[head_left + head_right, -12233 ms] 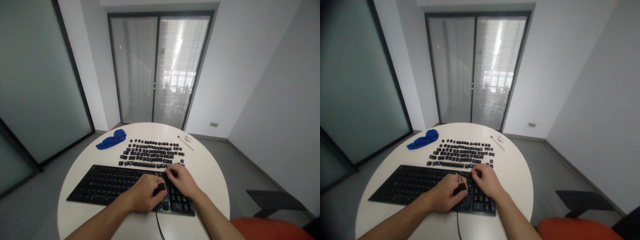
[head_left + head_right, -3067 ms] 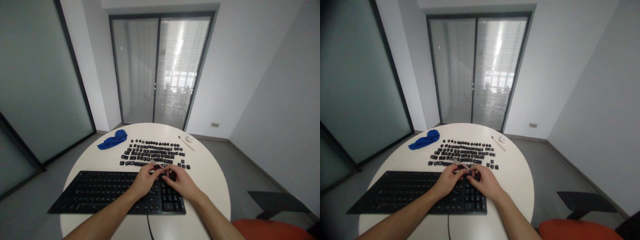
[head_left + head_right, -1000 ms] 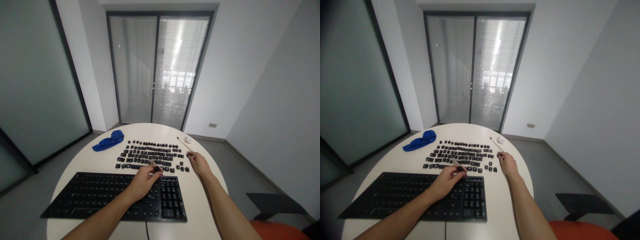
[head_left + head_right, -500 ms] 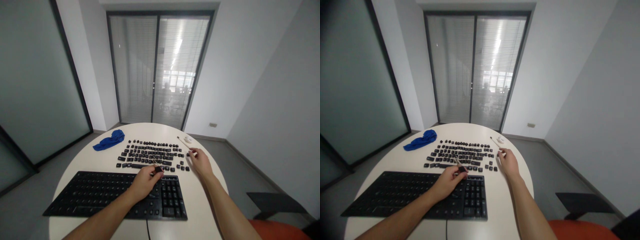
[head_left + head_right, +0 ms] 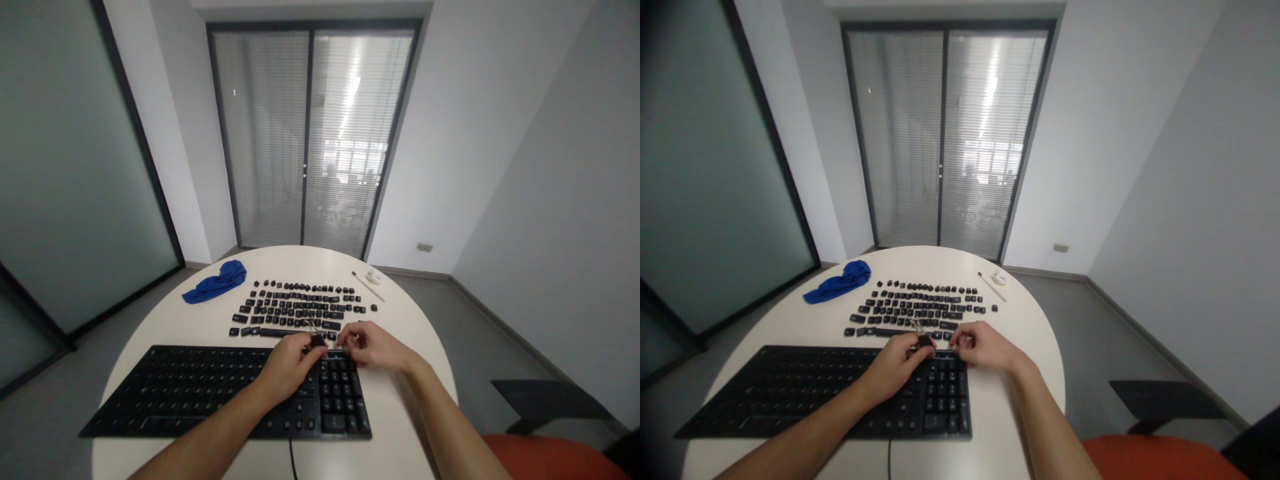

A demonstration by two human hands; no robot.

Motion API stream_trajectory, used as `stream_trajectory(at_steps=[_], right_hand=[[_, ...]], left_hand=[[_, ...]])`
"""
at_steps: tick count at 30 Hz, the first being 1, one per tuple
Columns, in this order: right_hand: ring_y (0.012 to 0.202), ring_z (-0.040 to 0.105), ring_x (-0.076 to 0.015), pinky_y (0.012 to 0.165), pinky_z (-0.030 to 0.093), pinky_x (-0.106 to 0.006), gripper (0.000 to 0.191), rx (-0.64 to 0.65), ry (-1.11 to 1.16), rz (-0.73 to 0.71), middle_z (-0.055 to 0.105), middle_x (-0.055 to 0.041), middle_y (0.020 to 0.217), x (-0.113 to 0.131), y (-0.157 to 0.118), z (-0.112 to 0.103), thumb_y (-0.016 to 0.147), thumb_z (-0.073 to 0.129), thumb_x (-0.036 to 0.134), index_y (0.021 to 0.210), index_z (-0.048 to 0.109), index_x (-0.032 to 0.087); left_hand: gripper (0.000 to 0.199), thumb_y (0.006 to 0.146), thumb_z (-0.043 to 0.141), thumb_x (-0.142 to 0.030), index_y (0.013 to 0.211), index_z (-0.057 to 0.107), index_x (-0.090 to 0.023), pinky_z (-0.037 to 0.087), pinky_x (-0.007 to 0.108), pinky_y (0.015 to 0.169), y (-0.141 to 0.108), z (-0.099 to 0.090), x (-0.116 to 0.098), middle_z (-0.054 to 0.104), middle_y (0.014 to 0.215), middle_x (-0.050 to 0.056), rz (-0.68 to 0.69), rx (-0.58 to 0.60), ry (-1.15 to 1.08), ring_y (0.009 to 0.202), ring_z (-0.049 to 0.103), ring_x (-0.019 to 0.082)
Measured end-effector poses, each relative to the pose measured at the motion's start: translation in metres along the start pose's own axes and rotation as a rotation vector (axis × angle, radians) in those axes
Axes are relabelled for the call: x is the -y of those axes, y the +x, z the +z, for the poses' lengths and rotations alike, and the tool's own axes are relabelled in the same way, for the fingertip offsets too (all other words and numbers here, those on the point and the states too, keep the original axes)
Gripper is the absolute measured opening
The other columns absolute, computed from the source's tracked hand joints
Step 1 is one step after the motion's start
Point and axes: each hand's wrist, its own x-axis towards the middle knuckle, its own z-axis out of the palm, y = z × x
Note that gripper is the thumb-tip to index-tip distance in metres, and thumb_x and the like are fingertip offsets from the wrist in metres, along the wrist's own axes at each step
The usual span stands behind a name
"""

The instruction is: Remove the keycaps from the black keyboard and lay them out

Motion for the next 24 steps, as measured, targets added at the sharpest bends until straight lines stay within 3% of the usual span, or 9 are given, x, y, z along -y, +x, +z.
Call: stream_trajectory(at_steps=[5, 11, 16, 24], right_hand=[[0.052, 0.057, -0.0121, 0.051, 0.048, -0.023, 0.018, 0.069, 0.102, 0.097, 0.056, 0.0056, 0.058, 0.001, -0.003, 0.001, 0.069, 0.072, 0.022, 0.087, 0.069, 0.019], [0.055, 0.059, -0.0129, 0.053, 0.043, -0.023, 0.014, 0.047, 0.086, 0.087, 0.06, 0.0037, 0.056, 0.003, 0.001, 0.005, 0.072, 0.072, 0.024, 0.084, 0.068, 0.017], [0.053, 0.059, -0.0139, 0.052, 0.041, -0.023, 0.014, 0.045, 0.092, 0.072, 0.061, 0.0033, 0.055, 0.003, 0.002, 0.008, 0.073, 0.072, 0.026, 0.083, 0.067, 0.018], [0.057, 0.053, -0.0123, 0.053, 0.041, -0.023, 0.014, 0.024, -0.018, -0.046, 0.06, 0.0021, 0.063, 0.001, 0.003, 0.01, 0.072, 0.07, 0.022, 0.085, 0.073, 0.019]], left_hand=[[0.025, 0.093, 0.054, -0.03, 0.084, 0.072, -0.016, 0.045, 0.029, 0.071, 0.001, 0.002, 0.0, 0.073, 0.08, 0.006, -0.031, 0.008, -0.04, 0.075, 0.064, 0.022], [0.026, 0.093, 0.052, -0.029, 0.08, 0.07, -0.016, 0.044, 0.028, 0.07, 0.002, 0.0, -0.003, 0.073, 0.08, 0.005, -0.048, 0.009, -0.079, 0.075, 0.064, 0.021], [0.029, 0.093, 0.052, -0.032, 0.077, 0.071, -0.017, 0.04, 0.027, 0.063, -0.001, 0.003, -0.006, 0.072, 0.073, 0.005, -0.077, 0.027, 0.02, 0.067, 0.062, 0.02], [0.031, 0.092, 0.056, -0.03, 0.065, 0.061, -0.017, 0.034, 0.026, 0.061, -0.006, 0.012, -0.008, 0.064, 0.068, 0.002, 0.062, -0.003, 0.189, 0.065, 0.056, 0.018]])
